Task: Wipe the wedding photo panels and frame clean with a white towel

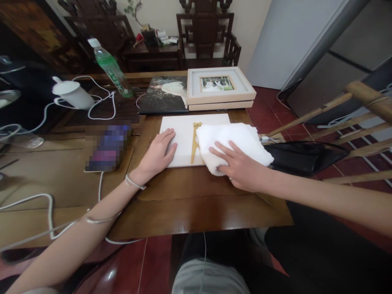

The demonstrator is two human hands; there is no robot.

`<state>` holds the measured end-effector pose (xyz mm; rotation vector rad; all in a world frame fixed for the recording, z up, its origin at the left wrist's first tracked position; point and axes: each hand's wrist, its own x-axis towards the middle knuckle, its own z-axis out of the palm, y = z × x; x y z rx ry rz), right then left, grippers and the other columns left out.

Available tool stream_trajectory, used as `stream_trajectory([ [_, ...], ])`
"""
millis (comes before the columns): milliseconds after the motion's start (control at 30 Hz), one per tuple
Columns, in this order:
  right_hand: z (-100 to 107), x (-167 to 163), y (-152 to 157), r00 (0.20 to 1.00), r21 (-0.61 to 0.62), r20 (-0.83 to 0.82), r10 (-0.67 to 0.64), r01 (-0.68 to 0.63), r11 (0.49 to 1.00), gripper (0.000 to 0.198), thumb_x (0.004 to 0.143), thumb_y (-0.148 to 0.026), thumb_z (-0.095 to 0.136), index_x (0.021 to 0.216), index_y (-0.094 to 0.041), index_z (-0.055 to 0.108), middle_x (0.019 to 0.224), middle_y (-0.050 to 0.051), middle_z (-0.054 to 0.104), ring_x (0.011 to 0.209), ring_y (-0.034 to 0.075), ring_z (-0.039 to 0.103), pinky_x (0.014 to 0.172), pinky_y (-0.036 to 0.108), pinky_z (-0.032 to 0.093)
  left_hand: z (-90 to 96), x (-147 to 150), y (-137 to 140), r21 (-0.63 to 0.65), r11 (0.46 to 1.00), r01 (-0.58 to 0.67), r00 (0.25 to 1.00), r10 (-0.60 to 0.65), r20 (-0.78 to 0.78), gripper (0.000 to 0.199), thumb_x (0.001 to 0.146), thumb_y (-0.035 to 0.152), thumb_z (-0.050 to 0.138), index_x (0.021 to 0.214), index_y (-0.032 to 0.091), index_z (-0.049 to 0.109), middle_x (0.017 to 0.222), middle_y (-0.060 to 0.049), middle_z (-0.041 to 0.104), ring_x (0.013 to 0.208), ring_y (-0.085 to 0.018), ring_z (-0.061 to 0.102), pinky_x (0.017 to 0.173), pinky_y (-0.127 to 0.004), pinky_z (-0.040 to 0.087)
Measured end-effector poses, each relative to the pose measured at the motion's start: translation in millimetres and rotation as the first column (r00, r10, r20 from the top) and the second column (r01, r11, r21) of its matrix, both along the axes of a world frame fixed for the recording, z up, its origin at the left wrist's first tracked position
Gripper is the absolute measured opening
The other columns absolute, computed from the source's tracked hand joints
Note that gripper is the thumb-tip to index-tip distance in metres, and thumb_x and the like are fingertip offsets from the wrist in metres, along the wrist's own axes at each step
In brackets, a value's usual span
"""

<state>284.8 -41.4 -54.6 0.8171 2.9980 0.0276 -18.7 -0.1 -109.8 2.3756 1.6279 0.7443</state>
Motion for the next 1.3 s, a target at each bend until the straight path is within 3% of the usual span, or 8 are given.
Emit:
stream_trajectory([
  [133,1,2,4,0.999,0.0,0.0,0.044,-0.044,0.999,0.042,0.075,-0.002,0.061,0.114,-0.013,0.073,0.16,0.025,0.044,0.151,0.045,0.034,0.115,0.071,0.033,-0.6,-1,0,-0.005,1.0,-0.002,1.0,0.002,0.011,0.05,0.1,0.038,0.041,0.139,0.012,0.059,0.152,-0.018,0.055,0.147,-0.031,0.047,0.125,-0.055,0.034],
  [300,0,9,43,0.995,0.017,-0.025,0.096,-0.095,0.995,0.046,0.075,0.003,0.056,0.116,-0.012,0.07,0.158,0.025,0.046,0.151,0.04,0.036,0.115,0.069,0.035,0.6,-1,0,-0.016,1.0,0.008,1.0,-0.008,0.007,0.051,0.1,0.038,0.041,0.139,0.011,0.058,0.153,-0.019,0.054,0.147,-0.032,0.046,0.125,-0.056,0.033],
  [500,3,1,89,0.997,0.023,0.021,-0.077,0.077,0.997,0.052,0.078,0.006,0.049,0.126,-0.006,0.064,0.162,0.028,0.039,0.153,0.042,0.03,0.114,0.069,0.036,1.5,-2,0,-0.014,1.0,0.013,1.0,-0.013,-0.001,0.052,0.1,0.039,0.041,0.138,0.009,0.058,0.152,-0.021,0.055,0.146,-0.033,0.047,0.125,-0.056,0.034],
  [633,-1,-5,73,0.993,0.024,0.023,-0.114,0.113,0.993,0.055,0.076,0.006,0.051,0.128,-0.005,0.064,0.162,0.029,0.037,0.154,0.045,0.027,0.114,0.073,0.032,2.2,-1,-1,-0.015,1.0,0.009,1.0,-0.009,-0.003,0.051,0.1,0.038,0.04,0.139,0.009,0.058,0.153,-0.02,0.054,0.147,-0.032,0.046,0.124,-0.056,0.034],
  [867,0,2,-5,1.0,-0.025,-0.014,-0.016,0.016,1.0,0.041,0.075,0.0,0.06,0.112,-0.013,0.074,0.162,0.024,0.04,0.153,0.045,0.03,0.117,0.073,0.03,1.7,1,-1,-0.017,1.0,0.006,1.0,-0.006,0.001,0.051,0.1,0.036,0.04,0.139,0.008,0.058,0.153,-0.021,0.053,0.146,-0.033,0.047,0.125,-0.056,0.033],
  [967,6,6,-24,0.999,-0.06,-0.022,0.032,-0.033,0.998,0.041,0.074,-0.002,0.063,0.11,-0.017,0.075,0.162,0.021,0.043,0.152,0.043,0.033,0.117,0.071,0.031,-0.2,0,0,-0.01,1.0,0.009,1.0,-0.009,0.008,0.05,0.1,0.036,0.04,0.14,0.01,0.058,0.153,-0.02,0.053,0.147,-0.033,0.046,0.124,-0.057,0.033],
  [1133,10,6,-16,0.999,-0.085,-0.039,0.032,-0.035,0.996,0.043,0.076,0.001,0.057,0.11,-0.015,0.075,0.16,0.02,0.046,0.151,0.04,0.035,0.117,0.068,0.035,-0.4,0,0,-0.005,1.0,0.008,1.0,-0.008,0.004,0.05,0.1,0.036,0.04,0.14,0.01,0.058,0.152,-0.02,0.054,0.147,-0.032,0.046,0.125,-0.055,0.034],
  [1300,6,2,30,0.998,-0.041,-0.055,0.026,-0.029,0.999,0.047,0.076,0.004,0.05,0.115,-0.011,0.071,0.159,0.023,0.046,0.152,0.04,0.034,0.115,0.068,0.036,1.5,0,0,-0.014,1.0,0.011,1.0,-0.011,0.002,0.052,0.1,0.037,0.04,0.139,0.008,0.058,0.152,-0.022,0.054,0.147,-0.033,0.046,0.125,-0.056,0.034],
])
